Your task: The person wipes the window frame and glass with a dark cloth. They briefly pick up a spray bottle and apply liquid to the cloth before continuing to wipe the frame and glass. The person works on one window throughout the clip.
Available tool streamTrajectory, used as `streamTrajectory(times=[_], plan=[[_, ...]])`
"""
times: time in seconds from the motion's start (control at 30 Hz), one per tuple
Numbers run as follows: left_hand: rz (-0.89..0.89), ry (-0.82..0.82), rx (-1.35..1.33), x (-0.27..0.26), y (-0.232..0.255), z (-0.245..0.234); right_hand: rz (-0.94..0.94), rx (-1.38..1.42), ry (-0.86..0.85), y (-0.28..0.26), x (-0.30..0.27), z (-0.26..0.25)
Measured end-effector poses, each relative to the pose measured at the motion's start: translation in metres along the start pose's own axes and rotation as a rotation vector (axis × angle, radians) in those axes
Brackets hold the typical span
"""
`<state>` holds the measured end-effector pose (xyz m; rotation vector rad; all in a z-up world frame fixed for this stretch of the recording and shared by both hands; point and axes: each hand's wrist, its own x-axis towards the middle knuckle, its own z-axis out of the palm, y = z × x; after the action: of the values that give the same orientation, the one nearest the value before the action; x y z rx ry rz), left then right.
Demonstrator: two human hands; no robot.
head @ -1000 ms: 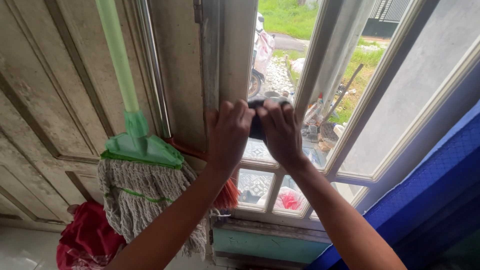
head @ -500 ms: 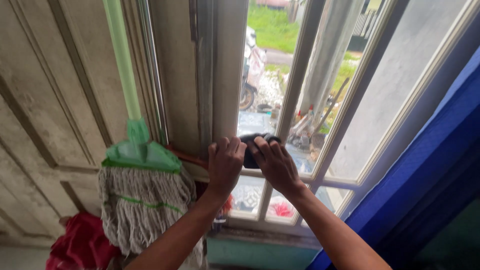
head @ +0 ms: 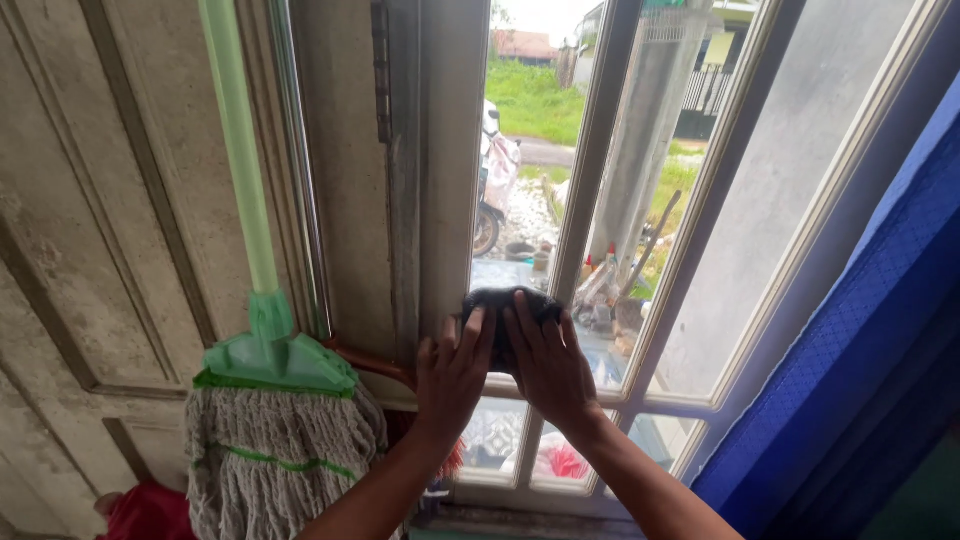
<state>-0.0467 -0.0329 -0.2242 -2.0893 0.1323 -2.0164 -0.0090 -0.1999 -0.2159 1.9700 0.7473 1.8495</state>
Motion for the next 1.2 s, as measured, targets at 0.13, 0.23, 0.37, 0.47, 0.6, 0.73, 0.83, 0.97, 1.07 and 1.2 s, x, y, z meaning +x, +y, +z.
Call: streamTrajectory(times=[0.13, 0.23, 0.37, 0.47, 0.6, 0.73, 0.83, 0.97, 1.07, 1.2], plan=[[-0.056, 0.061, 0.014, 0.058, -0.005, 0.000, 0.026, -0.058, 0.037, 0.030, 0.052, -0.008], [-0.083, 0.123, 0.064, 0.096, -0.014, 0.008, 0.031, -0.080, 0.059, 0.050, 0.086, -0.006], [-0.084, 0.167, 0.072, 0.135, -0.027, 0.011, 0.072, -0.088, 0.128, 0.069, 0.122, -0.003], [-0.092, 0.185, 0.056, 0.156, -0.034, 0.018, 0.082, -0.077, 0.160, 0.084, 0.147, -0.004], [-0.073, 0.178, 0.041, 0.185, -0.045, 0.025, 0.040, -0.061, 0.246, 0.109, 0.178, 0.002], [-0.080, 0.293, 0.031, 0.207, -0.050, 0.031, 0.052, -0.111, 0.272, 0.114, 0.187, -0.001], [-0.066, 0.331, -0.094, 0.202, -0.050, 0.041, 0.051, 0.000, 0.294, 0.114, 0.178, -0.004], [0.055, 0.329, -0.164, 0.191, -0.059, 0.046, -0.012, 0.046, 0.258, 0.117, 0.164, -0.011], [0.083, 0.419, -0.153, 0.234, -0.071, 0.040, -0.004, 0.034, 0.327, 0.139, 0.199, -0.019], [0.084, 0.547, -0.151, 0.283, -0.078, 0.075, -0.015, 0.008, 0.441, 0.159, 0.246, -0.026]])
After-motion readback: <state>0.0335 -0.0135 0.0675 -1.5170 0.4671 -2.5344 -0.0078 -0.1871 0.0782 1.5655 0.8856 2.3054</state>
